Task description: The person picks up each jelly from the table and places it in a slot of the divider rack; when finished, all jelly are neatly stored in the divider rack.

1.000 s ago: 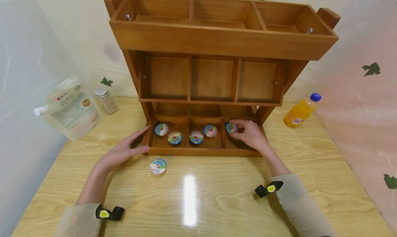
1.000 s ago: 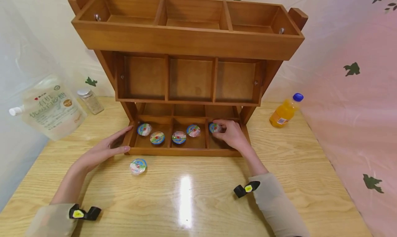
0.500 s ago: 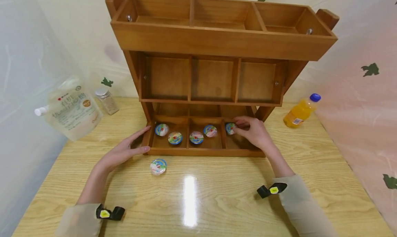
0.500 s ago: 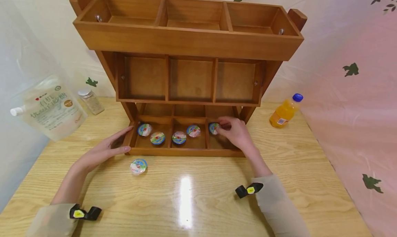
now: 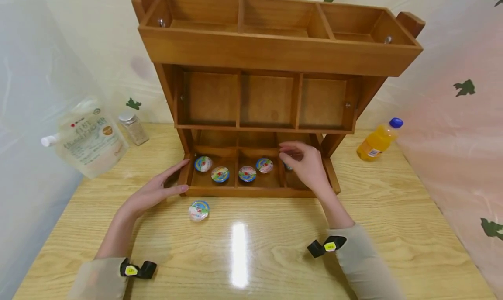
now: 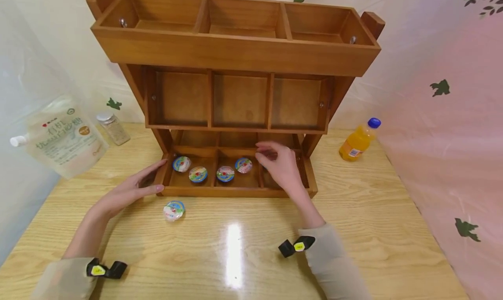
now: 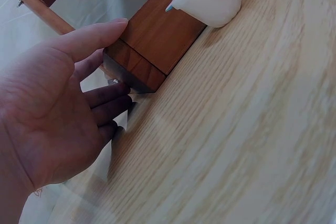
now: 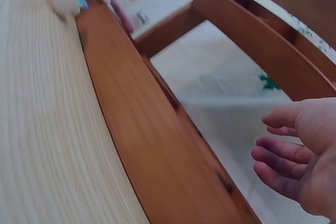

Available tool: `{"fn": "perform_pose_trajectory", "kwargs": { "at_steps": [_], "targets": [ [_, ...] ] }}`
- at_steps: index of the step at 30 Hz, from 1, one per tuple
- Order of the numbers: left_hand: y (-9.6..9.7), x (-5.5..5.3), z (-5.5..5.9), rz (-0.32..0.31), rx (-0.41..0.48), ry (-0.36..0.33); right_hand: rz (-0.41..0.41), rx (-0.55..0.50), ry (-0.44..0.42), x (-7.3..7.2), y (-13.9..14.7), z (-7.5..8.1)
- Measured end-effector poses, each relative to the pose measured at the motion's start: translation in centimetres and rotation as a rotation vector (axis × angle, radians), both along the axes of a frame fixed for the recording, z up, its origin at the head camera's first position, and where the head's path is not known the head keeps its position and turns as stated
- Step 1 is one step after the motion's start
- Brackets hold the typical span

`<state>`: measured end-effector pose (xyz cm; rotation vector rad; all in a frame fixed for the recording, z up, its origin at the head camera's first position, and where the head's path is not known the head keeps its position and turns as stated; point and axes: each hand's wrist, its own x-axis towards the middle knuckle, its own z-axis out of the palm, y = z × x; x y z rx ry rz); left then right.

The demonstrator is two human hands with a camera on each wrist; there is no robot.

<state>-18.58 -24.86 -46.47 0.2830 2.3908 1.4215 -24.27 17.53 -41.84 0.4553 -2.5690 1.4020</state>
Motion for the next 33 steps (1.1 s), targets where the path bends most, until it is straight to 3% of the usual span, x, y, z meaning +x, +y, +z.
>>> {"fn": "perform_pose_trajectory", "kwargs": {
  "at_steps": [10,16,26,33],
  "targets": [
    [0.0,0.0,0.1,0.004,-0.013,-0.002,0.166,-0.066,-0.023,1.6,-6.0,1.0],
    [0.1,-0.1,0.0,0.001,-0.010,0.001,0.261,-0.055,-0.003,2.8,-9.1,0.8],
    [0.2,-0.2,-0.1,-0.003,0.003,0.000,0.417,-0.063,-0.055,4.8,-13.3,0.4],
    [0.2,-0.2,-0.2,-0.001,0.000,-0.002,0.547,0.053,-0.058,6.1,-14.8,-0.6]
  ]
}}
